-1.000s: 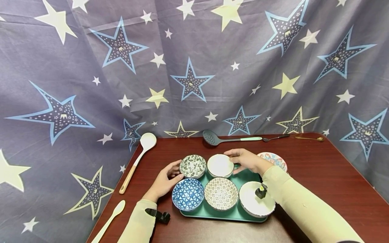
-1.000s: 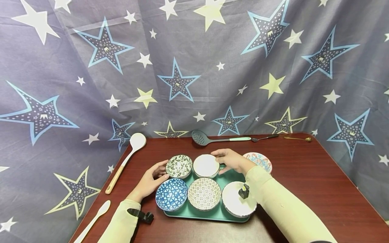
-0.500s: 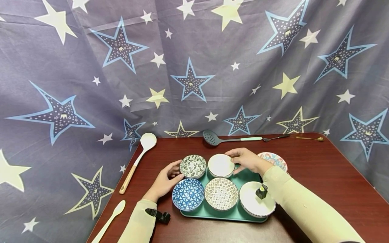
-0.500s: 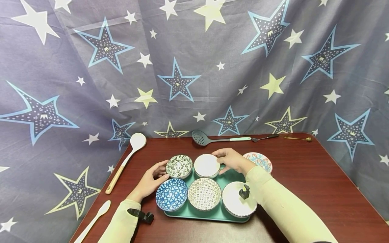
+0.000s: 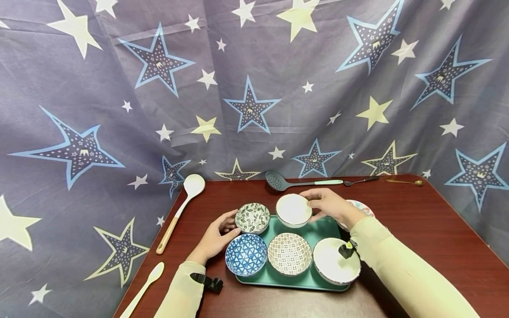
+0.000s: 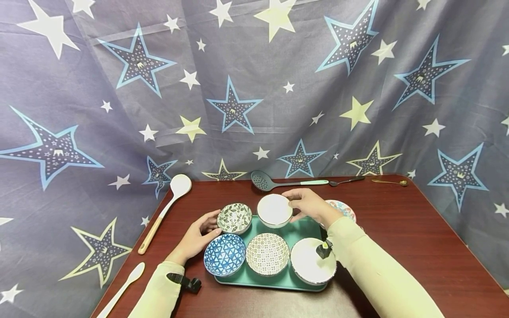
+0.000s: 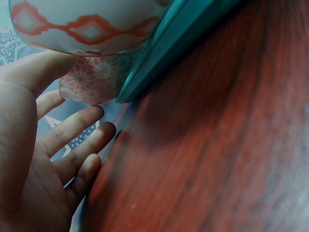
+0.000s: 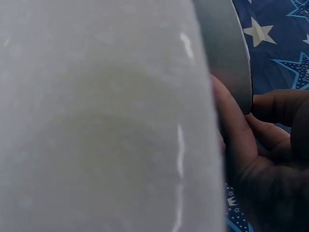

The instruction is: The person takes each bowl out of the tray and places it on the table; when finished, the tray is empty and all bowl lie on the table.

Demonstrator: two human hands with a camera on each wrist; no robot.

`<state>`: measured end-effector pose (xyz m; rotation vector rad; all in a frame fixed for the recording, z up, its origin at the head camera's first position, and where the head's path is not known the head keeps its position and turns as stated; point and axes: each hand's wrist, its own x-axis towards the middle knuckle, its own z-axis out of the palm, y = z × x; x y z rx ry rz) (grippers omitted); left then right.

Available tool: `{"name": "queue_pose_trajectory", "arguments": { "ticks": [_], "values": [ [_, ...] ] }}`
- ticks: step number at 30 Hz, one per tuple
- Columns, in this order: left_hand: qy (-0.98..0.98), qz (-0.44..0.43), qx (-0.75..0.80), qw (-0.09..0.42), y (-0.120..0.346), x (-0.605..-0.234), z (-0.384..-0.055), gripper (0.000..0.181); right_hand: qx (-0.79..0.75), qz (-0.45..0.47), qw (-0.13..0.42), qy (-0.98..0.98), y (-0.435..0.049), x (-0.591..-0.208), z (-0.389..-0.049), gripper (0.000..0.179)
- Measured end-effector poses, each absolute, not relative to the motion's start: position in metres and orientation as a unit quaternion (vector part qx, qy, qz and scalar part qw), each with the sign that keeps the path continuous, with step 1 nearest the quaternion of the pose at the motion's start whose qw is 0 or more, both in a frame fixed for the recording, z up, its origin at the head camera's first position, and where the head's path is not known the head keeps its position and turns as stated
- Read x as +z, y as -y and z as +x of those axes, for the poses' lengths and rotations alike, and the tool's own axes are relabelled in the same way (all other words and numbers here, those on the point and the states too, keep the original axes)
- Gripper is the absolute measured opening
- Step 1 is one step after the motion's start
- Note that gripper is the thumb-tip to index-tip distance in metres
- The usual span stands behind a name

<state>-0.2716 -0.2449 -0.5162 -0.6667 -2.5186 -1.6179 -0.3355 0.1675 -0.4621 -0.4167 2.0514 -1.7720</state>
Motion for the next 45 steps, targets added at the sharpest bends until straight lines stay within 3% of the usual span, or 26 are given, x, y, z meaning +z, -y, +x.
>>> {"name": "queue_pose_trajectory", "arguments": {
  "ticks": [11, 20, 27, 45],
  "values": [
    [0.821, -0.219, -0.526, 0.037, 0.246, -0.519, -0.273, 0.060, -0.655, -0.148, 0.155, -0.725, -0.185, -0.447, -0.320, 0.045],
    [0.828, -0.214, -0.516, 0.040, 0.255, -0.543, -0.289, 0.061, -0.663, -0.145, 0.117, -0.725, -0.203, -0.442, -0.308, 0.047],
    [0.818, -0.221, -0.529, 0.038, 0.246, -0.518, -0.272, 0.060, -0.675, -0.146, 0.089, -0.718, -0.215, -0.439, -0.297, 0.047],
    [0.819, -0.223, -0.528, 0.043, 0.245, -0.515, -0.270, 0.059, -0.657, -0.122, 0.026, -0.744, -0.248, -0.433, -0.270, 0.047]
  ]
}}
